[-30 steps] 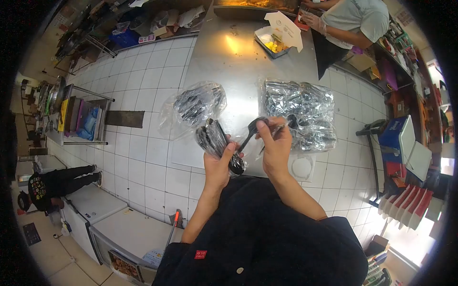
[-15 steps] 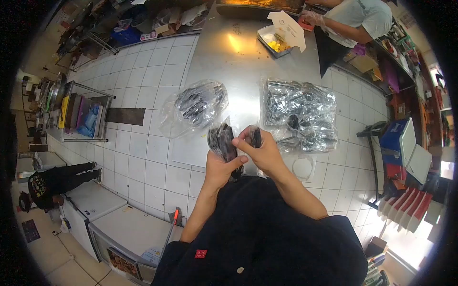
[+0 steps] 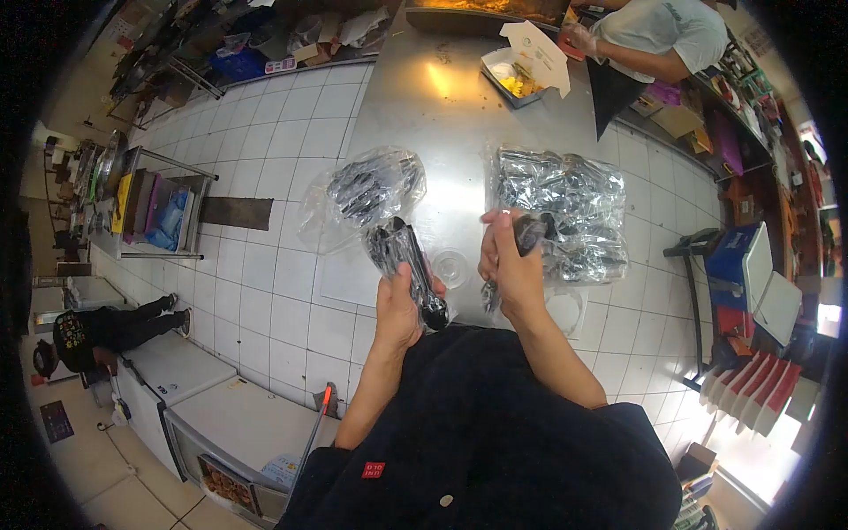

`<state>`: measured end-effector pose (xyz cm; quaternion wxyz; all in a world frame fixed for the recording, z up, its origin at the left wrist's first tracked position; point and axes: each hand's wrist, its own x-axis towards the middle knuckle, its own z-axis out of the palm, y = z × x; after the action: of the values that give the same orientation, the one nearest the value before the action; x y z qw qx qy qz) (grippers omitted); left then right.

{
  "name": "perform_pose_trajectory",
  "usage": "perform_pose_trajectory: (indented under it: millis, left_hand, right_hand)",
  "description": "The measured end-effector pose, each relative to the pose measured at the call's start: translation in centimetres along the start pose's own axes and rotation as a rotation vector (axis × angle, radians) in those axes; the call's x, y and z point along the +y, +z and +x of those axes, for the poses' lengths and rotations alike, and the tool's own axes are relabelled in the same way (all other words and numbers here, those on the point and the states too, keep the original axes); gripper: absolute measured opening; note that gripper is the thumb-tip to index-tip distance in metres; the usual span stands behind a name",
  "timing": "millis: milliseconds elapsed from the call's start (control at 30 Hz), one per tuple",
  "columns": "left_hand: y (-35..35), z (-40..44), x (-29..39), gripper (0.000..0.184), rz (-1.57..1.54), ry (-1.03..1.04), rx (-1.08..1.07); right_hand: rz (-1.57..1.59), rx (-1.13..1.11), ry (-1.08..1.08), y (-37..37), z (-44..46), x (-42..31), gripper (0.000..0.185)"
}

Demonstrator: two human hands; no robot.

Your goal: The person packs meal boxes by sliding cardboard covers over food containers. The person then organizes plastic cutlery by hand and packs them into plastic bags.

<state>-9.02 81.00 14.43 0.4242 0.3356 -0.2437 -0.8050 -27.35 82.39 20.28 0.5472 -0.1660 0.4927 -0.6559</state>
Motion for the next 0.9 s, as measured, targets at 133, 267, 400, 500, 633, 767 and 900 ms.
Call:
perform_pose_trajectory:
  millis: [133,267,400,500,633,767,900]
  left_hand:
    - [1.9,-0.4,0.5,0.025,0.129,0.026,0.075]
    - [1.6,-0.6,-0.3,0.017,0.207,0.132,0.105]
    - [1.0,-0.5,-1.0,0.018,0.034,0.161,0.161]
    - [0.8,-0.3,-0.2,0.017,-0.04,0.111,0.228]
    - [1.1,-1.1,0.9,0.021,0.153,0.038,0.18]
    - [1.3,-1.5,1.1,0.025,0.352,0.025,0.082]
    - [1.9,-1.7,1.5,0.029,0.48,0.022,0.089]
  right_hand:
    - [-0.408,-0.173,-0.014,-0.8,-0.3,1.8,0.024]
    - [-0.428,-0.154,-0.035,1.1,-1.1,1.9,0.022]
    - [-0.434,-0.101,0.019,0.0,-0.7,2.1,0.023]
    - [-0.059,0.034,-0.043,0.9,-0.4,1.9,0.025]
    - [-0.08,-0.086,-0.062,0.0,-0.2,0.3,0.025]
    - [-0.517,-0.156,-0.062,1.3,-0.4,0.7,0.022]
    - [-0.355,-0.083,-0.15,0.7,-0.1,1.6,0.018]
